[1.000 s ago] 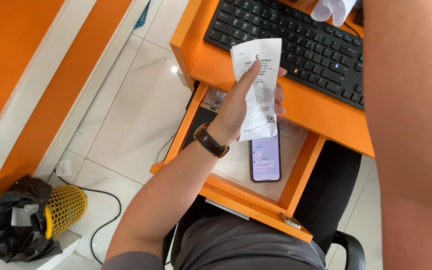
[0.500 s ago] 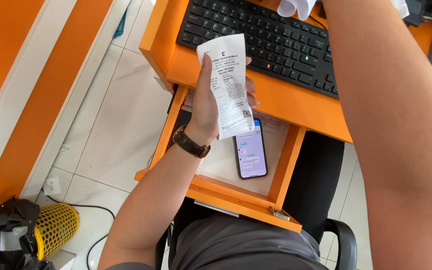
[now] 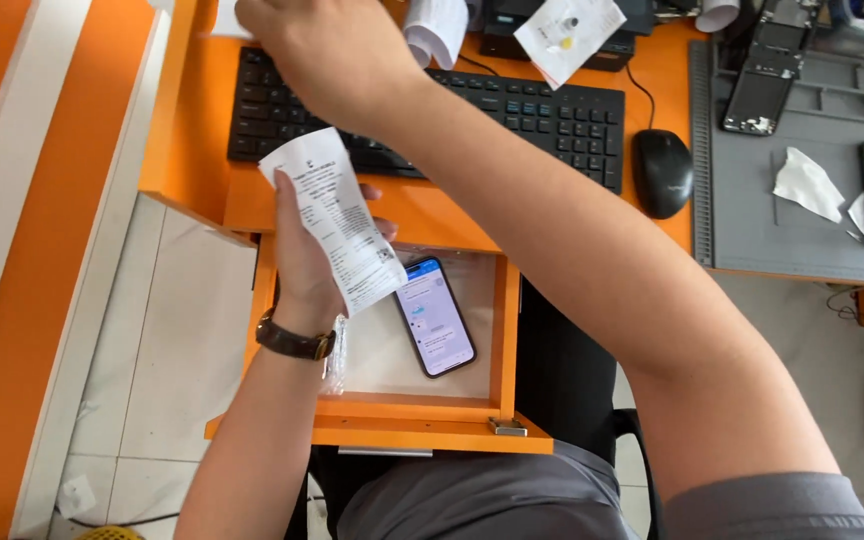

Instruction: A person at a service desk typing on a keyboard, using a mouse, checking a smartphone, and writing on a printed receipt to document a repair.

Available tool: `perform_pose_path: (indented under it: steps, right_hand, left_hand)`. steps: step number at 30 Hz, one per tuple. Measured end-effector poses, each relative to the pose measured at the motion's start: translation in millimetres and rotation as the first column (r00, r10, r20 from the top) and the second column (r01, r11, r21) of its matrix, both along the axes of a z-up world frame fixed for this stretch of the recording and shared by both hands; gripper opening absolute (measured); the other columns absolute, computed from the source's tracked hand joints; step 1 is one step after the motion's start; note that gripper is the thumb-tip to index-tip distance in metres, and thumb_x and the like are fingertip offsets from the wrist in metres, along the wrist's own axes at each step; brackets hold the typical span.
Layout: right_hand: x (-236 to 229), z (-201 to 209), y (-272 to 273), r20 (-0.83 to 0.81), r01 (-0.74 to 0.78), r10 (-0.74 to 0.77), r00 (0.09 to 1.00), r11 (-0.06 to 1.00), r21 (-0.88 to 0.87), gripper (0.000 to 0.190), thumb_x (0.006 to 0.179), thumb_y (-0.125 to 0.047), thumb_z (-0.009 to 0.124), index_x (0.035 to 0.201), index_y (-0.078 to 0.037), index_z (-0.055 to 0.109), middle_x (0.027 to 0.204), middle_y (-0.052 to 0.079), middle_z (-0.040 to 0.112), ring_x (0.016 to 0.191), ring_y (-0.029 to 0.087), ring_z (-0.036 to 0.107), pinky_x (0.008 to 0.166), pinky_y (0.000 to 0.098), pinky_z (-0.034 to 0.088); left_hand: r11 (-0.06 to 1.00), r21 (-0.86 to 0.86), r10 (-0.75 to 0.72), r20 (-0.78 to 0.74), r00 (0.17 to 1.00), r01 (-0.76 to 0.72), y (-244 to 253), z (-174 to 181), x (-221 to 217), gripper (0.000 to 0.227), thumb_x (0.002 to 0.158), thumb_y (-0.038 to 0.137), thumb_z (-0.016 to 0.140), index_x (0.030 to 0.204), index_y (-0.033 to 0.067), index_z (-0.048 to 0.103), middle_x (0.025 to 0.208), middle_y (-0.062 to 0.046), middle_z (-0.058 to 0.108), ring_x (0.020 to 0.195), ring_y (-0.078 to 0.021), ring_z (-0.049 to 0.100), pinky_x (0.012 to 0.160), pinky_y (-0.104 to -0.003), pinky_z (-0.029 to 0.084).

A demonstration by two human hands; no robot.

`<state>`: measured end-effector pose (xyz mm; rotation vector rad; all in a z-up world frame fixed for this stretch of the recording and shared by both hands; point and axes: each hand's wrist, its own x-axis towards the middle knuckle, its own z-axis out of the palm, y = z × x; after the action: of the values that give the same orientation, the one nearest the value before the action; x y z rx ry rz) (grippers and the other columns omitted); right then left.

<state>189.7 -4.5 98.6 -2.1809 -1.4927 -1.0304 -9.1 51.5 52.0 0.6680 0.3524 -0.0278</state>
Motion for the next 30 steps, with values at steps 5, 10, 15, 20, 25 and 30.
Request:
perform_pose_path:
  steps: [5, 10, 15, 20, 25, 30]
  right_hand:
    - [-19.4, -3.2, -34.3, -0.006, -0.122, 0.121, 0.993, 0.990, -0.066, 0.021, 0.091, 0.009, 0.062, 0.090, -0.012, 0.056, 0.074, 0.002, 0.056, 0.055, 0.029, 0.046, 0.068, 0.0393, 0.047]
    - [-37.8, -0.7, -76.3, -0.002, -0.169, 0.170, 0.985, 0.982, -0.085, 0.020, 0.098, 0.006, 0.059, 0.110, -0.010, 0.060, 0.104, 0.004, 0.067, 0.064, 0.028, 0.053, 0.067, 0.0393, 0.050]
    - [-45.0, -2.9, -112.7, 0.100, -0.151, 0.178, 0.979, 0.960, -0.234, 0.009, 0.110, -0.006, 0.063, 0.115, -0.013, 0.065, 0.122, 0.003, 0.071, 0.102, 0.024, 0.066, 0.082, 0.0362, 0.053]
    - [-59.1, 1.0, -129.2, 0.037, -0.238, 0.260, 0.965, 0.925, -0.297, 0.009, 0.110, -0.009, 0.069, 0.116, -0.012, 0.076, 0.133, 0.005, 0.082, 0.131, 0.028, 0.076, 0.099, 0.0405, 0.057]
    - [-110.6, 43.1, -143.9, -0.634, -0.271, 0.095, 0.767, 0.944, -0.187, 0.011, 0.111, -0.017, 0.068, 0.115, -0.008, 0.072, 0.074, 0.006, 0.064, 0.061, 0.028, 0.058, 0.059, 0.0425, 0.042]
    - [-149.5, 90.8, -151.3, -0.999, -0.552, 0.052, -0.007, 0.833, 0.047, 0.009, 0.102, -0.018, 0.073, 0.100, -0.012, 0.079, 0.078, -0.003, 0.071, 0.063, 0.009, 0.059, 0.057, 0.0270, 0.050]
  left_hand:
    - [1.000, 0.001, -0.005, 0.045, 0.999, 0.005, -2.4, 1.5, -1.4, 0.069, 0.098, 0.069, 0.050, 0.135, 0.0134, 0.068, 0.099, -0.015, 0.075, 0.071, -0.0364, 0.076, 0.058, -0.041, 0.060]
    - [0.993, 0.108, 0.033, 0.041, 0.999, -0.037, -6.6, 4.8, -0.8, 0.073, 0.094, 0.070, 0.050, 0.133, 0.0121, 0.071, 0.099, -0.015, 0.076, 0.066, -0.0371, 0.073, 0.058, -0.045, 0.059]
    - [0.993, 0.084, 0.075, 0.029, 0.997, -0.077, -10.9, -1.3, 1.4, 0.074, 0.091, 0.071, 0.052, 0.129, 0.0104, 0.069, 0.089, -0.015, 0.072, 0.062, -0.0355, 0.071, 0.056, -0.045, 0.057]
    - [0.987, -0.019, 0.160, -0.059, 0.985, -0.161, -5.1, -18.4, 4.7, 0.071, 0.091, 0.076, 0.050, 0.109, 0.0098, 0.068, 0.084, -0.016, 0.070, 0.056, -0.0380, 0.068, 0.047, -0.048, 0.052]
    - [0.996, -0.090, 0.025, 0.122, 0.992, -0.014, 2.2, -27.9, 3.0, 0.082, 0.099, 0.076, 0.045, 0.147, 0.0118, 0.060, 0.084, -0.022, 0.073, 0.063, -0.0349, 0.072, 0.046, -0.045, 0.054]
    - [0.995, -0.014, -0.088, 0.247, 0.965, 0.095, -1.7, -16.4, -3.9, 0.085, 0.101, 0.077, 0.041, 0.150, 0.0096, 0.055, 0.095, -0.012, 0.067, 0.070, -0.0255, 0.067, 0.062, -0.039, 0.053]
